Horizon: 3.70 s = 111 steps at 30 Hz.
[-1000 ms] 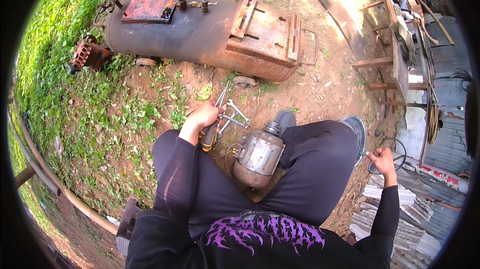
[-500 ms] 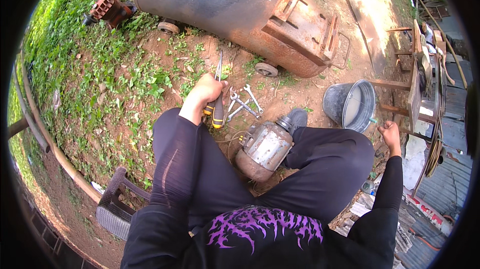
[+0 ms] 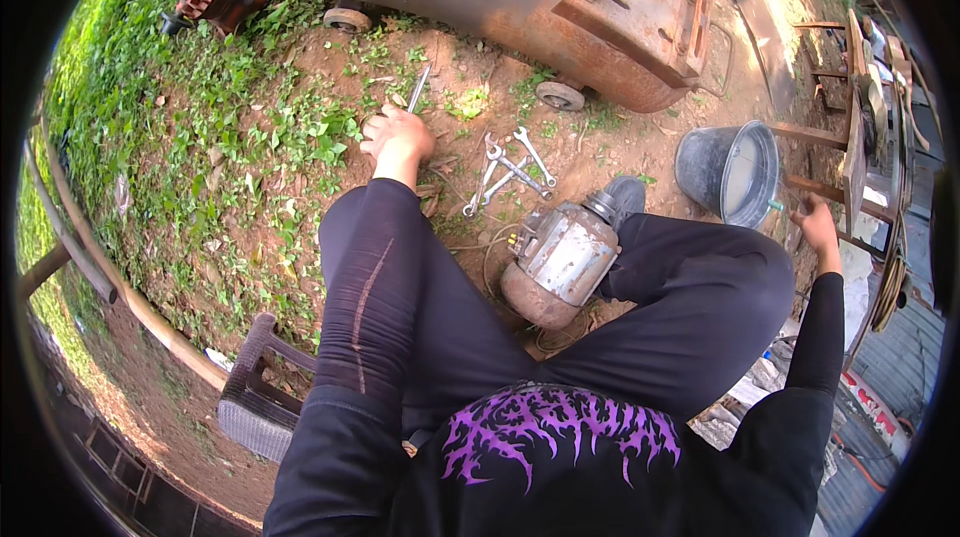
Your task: The person uses a screwdriver and wrenches to disassemble an electric motor from a larger tank, then cleans the mounting surface on the tank with a wrench.
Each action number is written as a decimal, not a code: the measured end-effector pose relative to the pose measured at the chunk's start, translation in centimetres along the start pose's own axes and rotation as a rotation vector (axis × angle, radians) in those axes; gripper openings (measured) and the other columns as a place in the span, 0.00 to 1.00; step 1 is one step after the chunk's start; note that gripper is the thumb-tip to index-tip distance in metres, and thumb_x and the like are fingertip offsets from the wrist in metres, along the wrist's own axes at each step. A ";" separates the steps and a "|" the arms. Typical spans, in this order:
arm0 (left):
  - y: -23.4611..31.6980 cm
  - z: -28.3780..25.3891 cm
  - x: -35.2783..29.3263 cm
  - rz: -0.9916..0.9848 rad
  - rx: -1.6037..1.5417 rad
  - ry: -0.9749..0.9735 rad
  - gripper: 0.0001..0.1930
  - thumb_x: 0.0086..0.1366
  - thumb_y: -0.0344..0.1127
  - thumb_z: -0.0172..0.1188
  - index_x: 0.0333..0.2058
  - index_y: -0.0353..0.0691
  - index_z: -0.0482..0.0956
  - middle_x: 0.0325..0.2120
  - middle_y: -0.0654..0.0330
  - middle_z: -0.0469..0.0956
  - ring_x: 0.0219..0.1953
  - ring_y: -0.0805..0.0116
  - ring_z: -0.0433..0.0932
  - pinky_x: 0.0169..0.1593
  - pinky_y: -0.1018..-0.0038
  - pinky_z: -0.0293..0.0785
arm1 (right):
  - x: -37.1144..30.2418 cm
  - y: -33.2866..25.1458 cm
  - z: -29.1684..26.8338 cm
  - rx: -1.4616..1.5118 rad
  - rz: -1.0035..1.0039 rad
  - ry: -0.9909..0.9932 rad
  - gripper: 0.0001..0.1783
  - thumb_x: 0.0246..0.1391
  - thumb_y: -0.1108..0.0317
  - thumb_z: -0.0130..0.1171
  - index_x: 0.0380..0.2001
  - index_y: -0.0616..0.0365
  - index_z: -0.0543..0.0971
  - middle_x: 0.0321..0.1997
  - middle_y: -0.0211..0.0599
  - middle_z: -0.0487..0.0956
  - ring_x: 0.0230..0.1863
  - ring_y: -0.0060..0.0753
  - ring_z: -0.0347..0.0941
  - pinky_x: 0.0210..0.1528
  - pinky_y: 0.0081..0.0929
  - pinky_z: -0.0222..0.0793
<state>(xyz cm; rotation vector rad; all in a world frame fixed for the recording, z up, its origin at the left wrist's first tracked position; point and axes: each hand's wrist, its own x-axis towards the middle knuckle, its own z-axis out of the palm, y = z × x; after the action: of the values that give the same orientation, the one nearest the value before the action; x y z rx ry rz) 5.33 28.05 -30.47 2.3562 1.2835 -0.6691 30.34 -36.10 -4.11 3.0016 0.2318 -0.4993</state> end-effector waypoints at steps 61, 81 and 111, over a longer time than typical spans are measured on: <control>9.4 -1.0 -8.8 0.467 -0.768 -0.607 0.24 0.67 0.49 0.62 0.44 0.29 0.80 0.24 0.58 0.82 0.23 0.72 0.76 0.30 0.72 0.73 | -3.5 -41.6 8.1 1.952 0.314 -0.120 0.07 0.71 0.66 0.39 0.44 0.56 0.65 0.22 0.26 0.61 0.17 0.21 0.53 0.21 0.25 0.53; 8.8 0.9 -7.8 0.514 -0.635 -0.558 0.22 0.67 0.48 0.62 0.42 0.28 0.80 0.25 0.56 0.83 0.27 0.71 0.79 0.34 0.72 0.75 | -1.2 -43.9 7.8 2.129 0.432 -0.051 0.08 0.72 0.64 0.37 0.42 0.52 0.66 0.20 0.25 0.61 0.15 0.22 0.52 0.20 0.28 0.54; 1.2 -4.6 -5.7 -0.131 -1.864 -0.020 0.11 0.73 0.43 0.52 0.44 0.45 0.75 0.29 0.70 0.77 0.25 0.75 0.73 0.31 0.77 0.66 | 0.5 -40.8 29.2 0.190 -0.033 -0.332 0.16 0.58 0.64 0.59 0.46 0.61 0.80 0.50 0.51 0.81 0.55 0.52 0.76 0.55 0.43 0.72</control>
<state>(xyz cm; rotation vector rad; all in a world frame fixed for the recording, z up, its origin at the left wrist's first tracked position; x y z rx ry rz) 4.72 26.04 -23.39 0.6929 1.0988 0.4475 14.98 0.78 -34.37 3.0303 0.2179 -1.0639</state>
